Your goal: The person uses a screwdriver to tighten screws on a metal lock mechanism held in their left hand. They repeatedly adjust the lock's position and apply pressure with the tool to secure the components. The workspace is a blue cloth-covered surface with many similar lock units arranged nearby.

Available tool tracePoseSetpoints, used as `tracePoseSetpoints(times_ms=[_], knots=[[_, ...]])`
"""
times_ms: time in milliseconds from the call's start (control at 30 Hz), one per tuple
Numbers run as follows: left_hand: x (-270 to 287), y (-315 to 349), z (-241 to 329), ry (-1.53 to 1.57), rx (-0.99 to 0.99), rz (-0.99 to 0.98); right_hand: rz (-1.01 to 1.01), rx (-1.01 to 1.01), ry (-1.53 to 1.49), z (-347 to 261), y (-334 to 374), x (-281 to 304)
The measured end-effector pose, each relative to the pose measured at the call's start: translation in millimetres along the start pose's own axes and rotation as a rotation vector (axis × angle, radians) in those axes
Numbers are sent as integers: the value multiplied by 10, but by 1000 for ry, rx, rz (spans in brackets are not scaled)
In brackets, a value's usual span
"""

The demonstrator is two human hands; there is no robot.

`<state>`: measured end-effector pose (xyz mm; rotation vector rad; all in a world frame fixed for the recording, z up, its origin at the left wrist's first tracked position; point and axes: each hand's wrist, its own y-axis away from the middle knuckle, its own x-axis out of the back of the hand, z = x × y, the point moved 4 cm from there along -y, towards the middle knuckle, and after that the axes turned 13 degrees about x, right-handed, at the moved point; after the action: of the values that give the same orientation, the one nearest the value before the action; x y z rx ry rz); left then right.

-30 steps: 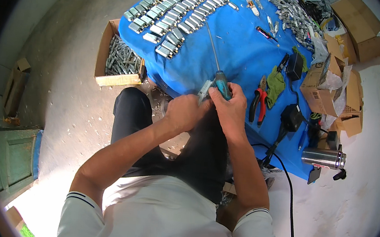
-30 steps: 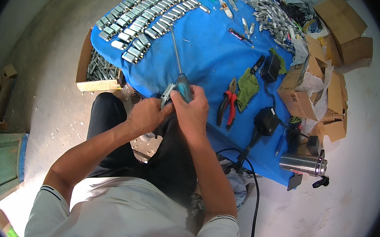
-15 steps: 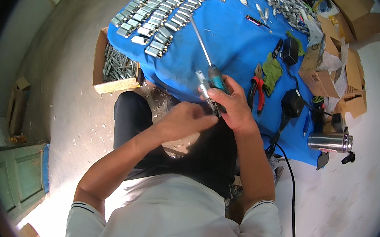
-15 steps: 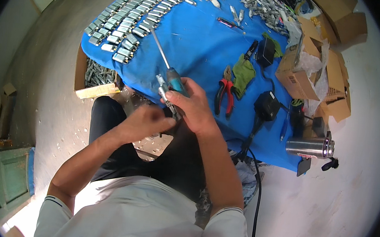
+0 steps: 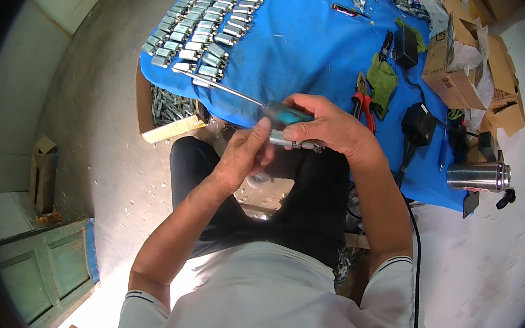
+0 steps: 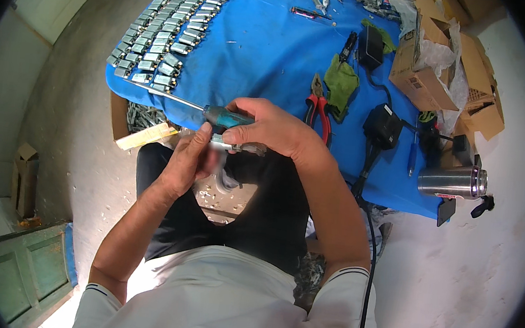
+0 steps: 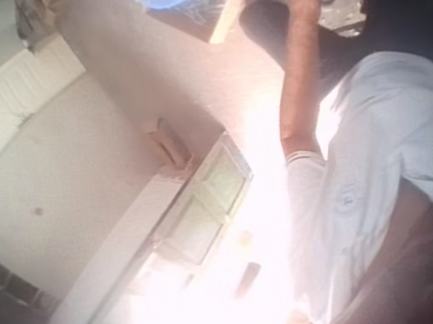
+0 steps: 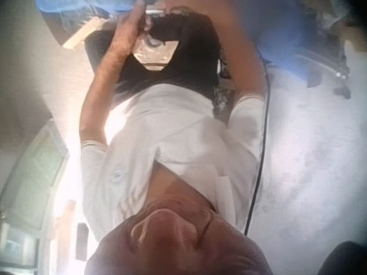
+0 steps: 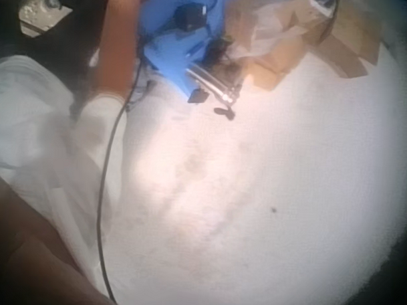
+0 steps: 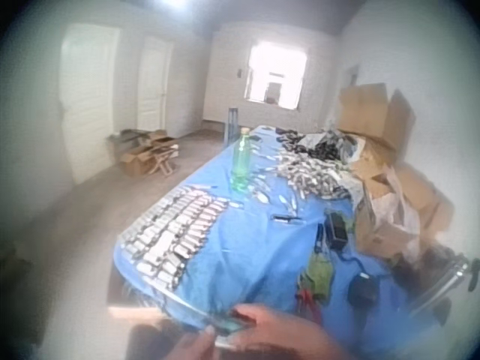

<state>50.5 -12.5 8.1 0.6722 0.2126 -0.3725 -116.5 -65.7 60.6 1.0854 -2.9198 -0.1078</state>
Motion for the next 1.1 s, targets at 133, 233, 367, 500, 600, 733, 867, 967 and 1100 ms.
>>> tracePoseSetpoints(times_ms=[133, 233, 367, 500, 600, 733, 867, 967, 1100], knots=[[7, -53, -8, 109, -36, 31, 9, -92, -190, 17, 17, -18], [61, -120, -41, 284, -13, 30, 220, -148, -293, -50, 69, -25], [115, -142, -48, 337, -17, -2, 326, -93, -245, 3, 165, 81], [53, -194, -59, 353, -13, -2, 333, -3, -104, 26, 170, 148], [6, -212, -25, 379, 20, 11, 294, 67, -16, -24, 129, 206], [11, -263, -29, 280, 61, -3, 226, 94, 172, -16, -12, 420], [41, -381, -62, 301, 77, 0, 286, 130, 295, 24, -168, 489], [14, -390, -60, 305, 85, 7, 374, 247, 391, 132, -283, 554], [17, -406, -118, 369, 150, 45, 542, 305, 623, 200, -319, 538]])
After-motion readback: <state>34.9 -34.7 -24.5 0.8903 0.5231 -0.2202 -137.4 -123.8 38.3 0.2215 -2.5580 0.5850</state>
